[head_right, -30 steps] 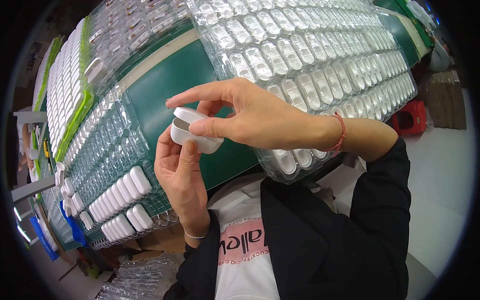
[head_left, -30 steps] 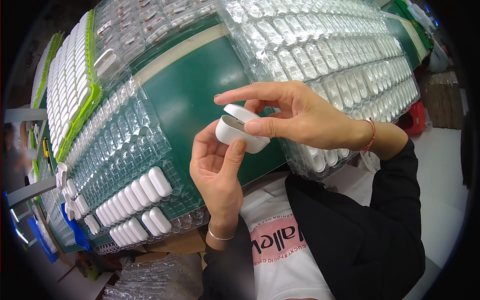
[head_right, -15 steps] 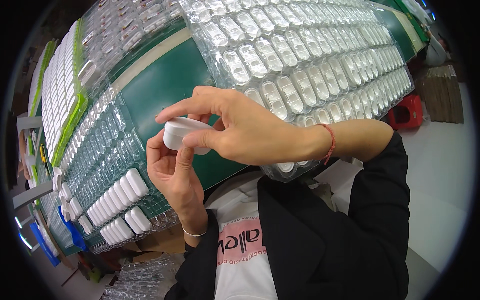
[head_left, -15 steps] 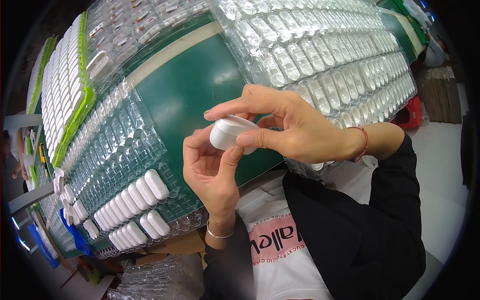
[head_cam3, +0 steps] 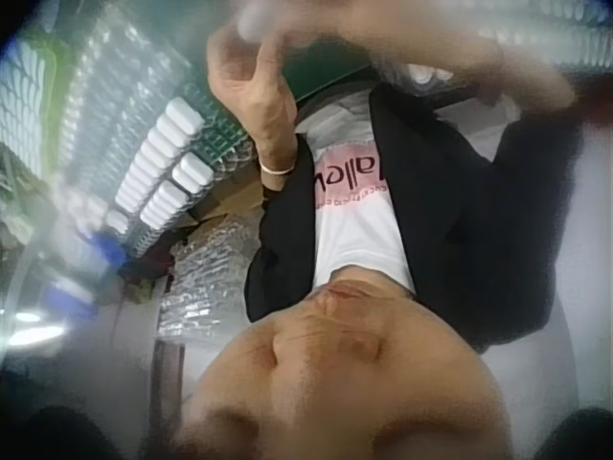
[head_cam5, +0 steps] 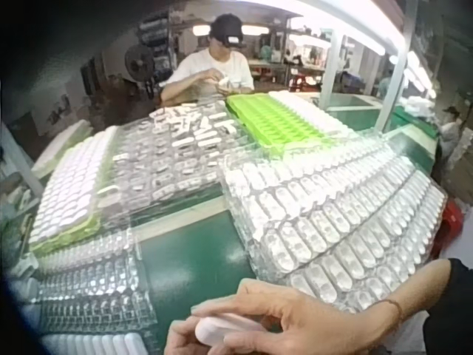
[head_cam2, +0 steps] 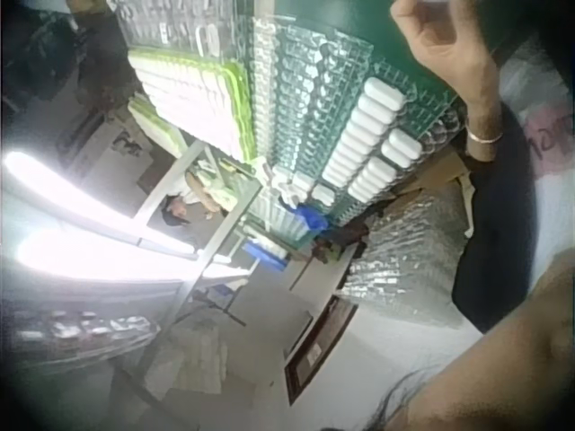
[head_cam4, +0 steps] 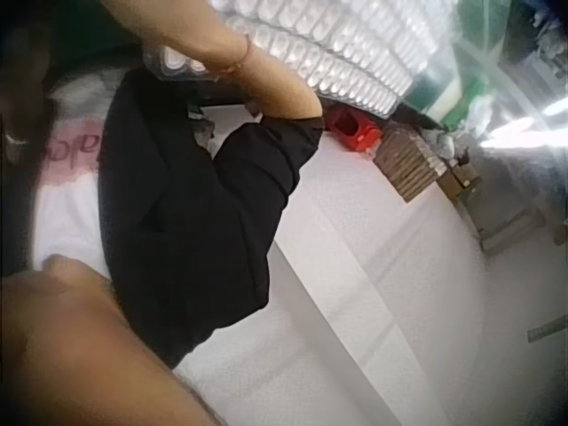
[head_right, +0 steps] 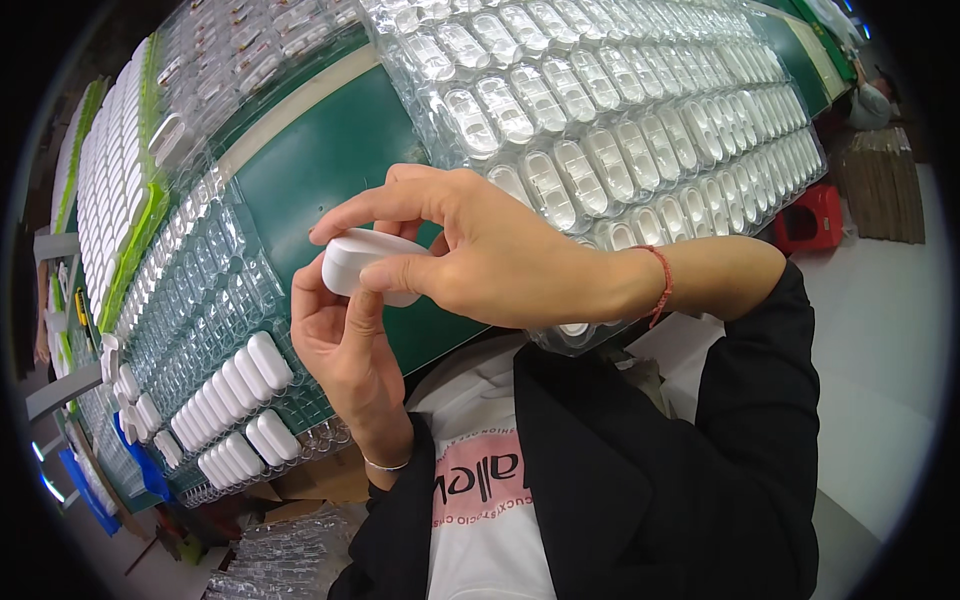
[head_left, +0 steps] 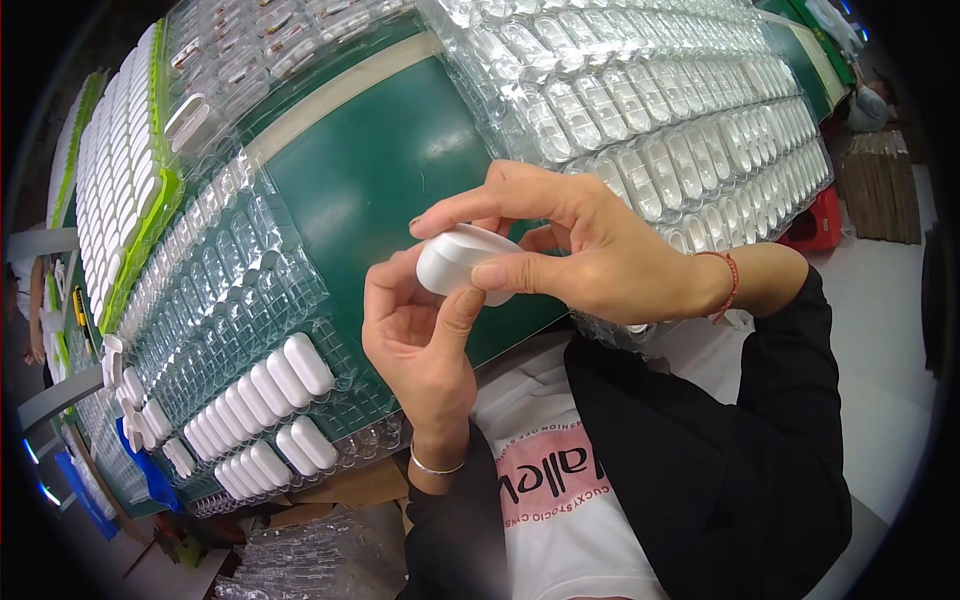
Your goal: The person assembles small electronic components by hand on a green workbench. They place small red and white parts into white plastic cases, close the cases, and place them into clear plastic trays. The person repeats this process for multiple units, organizing the finished items into rows on the table.
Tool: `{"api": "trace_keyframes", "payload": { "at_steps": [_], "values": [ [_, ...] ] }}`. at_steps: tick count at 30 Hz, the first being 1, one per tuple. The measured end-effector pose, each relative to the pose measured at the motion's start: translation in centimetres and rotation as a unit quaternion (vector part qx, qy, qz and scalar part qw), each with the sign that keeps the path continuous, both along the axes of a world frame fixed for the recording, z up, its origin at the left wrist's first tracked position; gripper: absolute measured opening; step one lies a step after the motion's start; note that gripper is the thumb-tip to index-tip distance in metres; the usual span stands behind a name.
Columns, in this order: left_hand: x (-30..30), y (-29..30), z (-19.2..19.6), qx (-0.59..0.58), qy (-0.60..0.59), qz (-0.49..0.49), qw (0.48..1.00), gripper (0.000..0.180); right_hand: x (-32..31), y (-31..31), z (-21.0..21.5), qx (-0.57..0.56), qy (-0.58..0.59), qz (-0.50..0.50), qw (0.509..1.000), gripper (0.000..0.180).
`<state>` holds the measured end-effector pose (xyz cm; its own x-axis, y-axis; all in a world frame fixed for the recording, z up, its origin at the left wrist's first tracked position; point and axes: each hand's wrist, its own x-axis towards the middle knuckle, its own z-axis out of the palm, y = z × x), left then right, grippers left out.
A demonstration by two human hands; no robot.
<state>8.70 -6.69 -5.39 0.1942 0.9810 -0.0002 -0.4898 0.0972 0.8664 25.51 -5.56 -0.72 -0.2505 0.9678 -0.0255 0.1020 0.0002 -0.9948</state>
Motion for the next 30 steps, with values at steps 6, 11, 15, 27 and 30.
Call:
{"api": "trace_keyframes", "payload": {
  "at_steps": [6, 11, 15, 27, 30],
  "values": [
    [-0.4, 0.0, -0.9, 0.038, -0.036, 0.001, 0.999, 0.04, 0.4, 0.1, 0.6, -0.022, 0.014, 0.05, 0.998, 0.037],
    [-1.0, -0.2, -0.1, -0.056, -0.106, -0.032, 0.992, 0.04, 0.2, 0.3, 0.7, -0.057, 0.105, 0.03, 0.992, 0.032],
    [-1.1, -0.8, 0.8, -0.05, -0.092, -0.024, 0.994, 0.039, 0.7, 0.6, 1.3, -0.07, 0.08, 0.049, 0.993, 0.035],
    [-1.9, -2.0, 2.9, 0.02, 0.067, 0.057, 0.996, 0.035, 0.2, 0.8, 2.6, 0.231, -0.113, 0.114, 0.96, 0.012],
    [-3.2, -3.0, 5.1, 0.02, 0.204, 0.046, 0.978, 0.037, 1.5, 3.1, 3.1, 0.212, -0.091, 0.145, 0.962, 0.01]
  ]
}}
